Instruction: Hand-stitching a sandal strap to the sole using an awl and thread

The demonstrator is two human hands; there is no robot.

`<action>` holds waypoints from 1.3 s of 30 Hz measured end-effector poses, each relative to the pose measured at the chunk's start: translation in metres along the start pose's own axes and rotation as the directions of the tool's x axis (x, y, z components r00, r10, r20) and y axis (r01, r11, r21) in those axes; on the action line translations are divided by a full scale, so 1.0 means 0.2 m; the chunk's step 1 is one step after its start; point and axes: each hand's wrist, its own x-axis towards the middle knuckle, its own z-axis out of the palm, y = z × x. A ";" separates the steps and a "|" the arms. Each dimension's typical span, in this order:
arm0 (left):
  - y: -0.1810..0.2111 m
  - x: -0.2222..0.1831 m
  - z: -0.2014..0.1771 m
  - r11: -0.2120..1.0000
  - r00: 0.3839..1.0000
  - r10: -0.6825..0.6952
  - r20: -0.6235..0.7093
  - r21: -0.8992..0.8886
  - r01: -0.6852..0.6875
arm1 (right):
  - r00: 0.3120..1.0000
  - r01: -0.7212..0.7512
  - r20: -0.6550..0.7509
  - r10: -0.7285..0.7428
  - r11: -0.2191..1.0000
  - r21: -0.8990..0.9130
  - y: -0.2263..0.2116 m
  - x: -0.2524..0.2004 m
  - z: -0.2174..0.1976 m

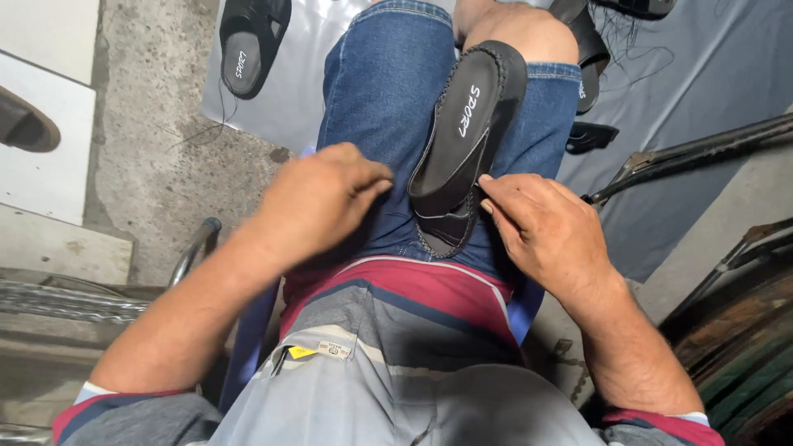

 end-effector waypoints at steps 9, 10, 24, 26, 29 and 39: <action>0.03 0.15 0.07 0.186 0.889 -0.187 0.419 -0.873 0.451 | 0.996 -0.087 -0.012 0.089 0.988 0.129 0.02 -0.02 0.02; 0.04 0.17 0.11 0.083 0.890 -0.206 0.406 -0.899 0.430 | 0.995 -0.095 -0.011 0.098 0.985 0.146 0.02 -0.02 0.02; -0.02 0.20 0.28 0.354 0.911 -0.310 0.273 -0.856 0.377 | 0.985 -0.169 0.006 0.172 0.964 0.203 0.03 -0.05 0.05; -0.04 0.23 0.27 0.700 0.903 -0.370 0.217 -0.575 0.425 | 0.983 -0.183 0.016 0.184 0.959 0.216 0.02 -0.05 0.05; 0.04 0.27 0.20 0.897 0.926 -0.252 0.282 -0.291 0.333 | 0.984 -0.174 0.008 0.176 0.964 0.203 0.03 -0.06 0.06; 0.10 0.27 0.07 0.852 0.939 0.034 0.344 -0.500 0.152 | 0.981 -0.190 0.070 0.182 0.973 0.131 0.04 -0.09 0.04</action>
